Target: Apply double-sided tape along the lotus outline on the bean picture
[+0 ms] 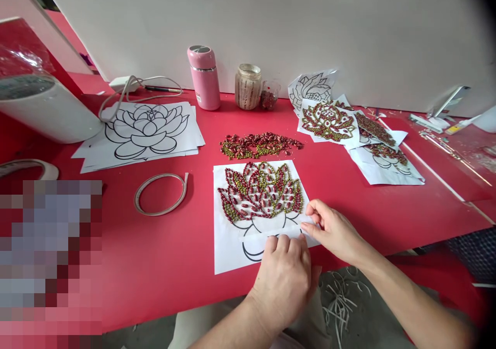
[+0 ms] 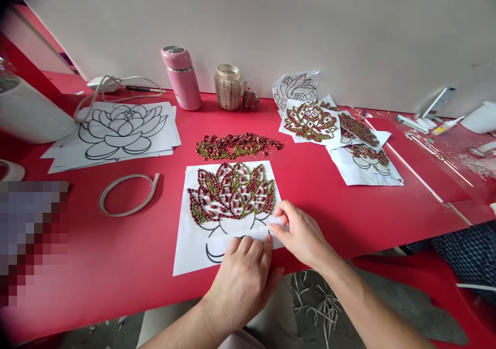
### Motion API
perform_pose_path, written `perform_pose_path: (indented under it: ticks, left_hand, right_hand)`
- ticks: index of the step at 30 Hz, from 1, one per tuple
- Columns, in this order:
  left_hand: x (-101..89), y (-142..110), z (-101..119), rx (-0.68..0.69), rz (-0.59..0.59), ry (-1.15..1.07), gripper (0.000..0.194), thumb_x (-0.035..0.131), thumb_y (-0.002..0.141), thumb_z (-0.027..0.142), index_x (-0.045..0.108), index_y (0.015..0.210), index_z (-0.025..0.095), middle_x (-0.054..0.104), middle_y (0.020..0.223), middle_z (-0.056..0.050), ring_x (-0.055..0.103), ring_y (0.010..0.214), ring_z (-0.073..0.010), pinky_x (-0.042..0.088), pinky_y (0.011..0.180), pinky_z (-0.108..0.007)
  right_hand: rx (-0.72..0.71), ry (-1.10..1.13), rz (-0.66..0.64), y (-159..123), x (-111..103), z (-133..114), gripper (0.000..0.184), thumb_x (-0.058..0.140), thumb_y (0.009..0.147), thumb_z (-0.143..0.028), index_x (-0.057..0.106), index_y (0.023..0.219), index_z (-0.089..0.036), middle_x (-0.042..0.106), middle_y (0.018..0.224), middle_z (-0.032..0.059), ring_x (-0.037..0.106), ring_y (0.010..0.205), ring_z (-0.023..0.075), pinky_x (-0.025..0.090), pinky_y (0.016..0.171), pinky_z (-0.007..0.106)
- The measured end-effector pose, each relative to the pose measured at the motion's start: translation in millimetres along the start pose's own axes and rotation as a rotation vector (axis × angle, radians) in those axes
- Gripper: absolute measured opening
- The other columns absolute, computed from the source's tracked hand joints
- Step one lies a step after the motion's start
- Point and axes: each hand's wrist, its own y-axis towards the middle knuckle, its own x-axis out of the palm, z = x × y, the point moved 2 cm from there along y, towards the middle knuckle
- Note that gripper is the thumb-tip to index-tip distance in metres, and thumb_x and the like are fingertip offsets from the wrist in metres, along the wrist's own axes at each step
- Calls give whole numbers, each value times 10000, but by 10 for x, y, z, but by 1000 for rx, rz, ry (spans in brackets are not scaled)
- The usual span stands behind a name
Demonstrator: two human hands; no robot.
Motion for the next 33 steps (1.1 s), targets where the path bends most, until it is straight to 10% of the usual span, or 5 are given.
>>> perform_pose_path:
  ticks: [33]
  left_hand:
    - [16, -1, -1, -2, -1, 10, 376, 344, 873, 334, 494, 1130, 105, 557, 855, -46, 473, 737, -188, 369, 633, -356]
  right_hand:
    - [-11, -87, 63, -12, 19, -47, 111, 462, 786, -303, 394, 829, -225, 460, 652, -45, 456, 529, 109, 331, 470, 195]
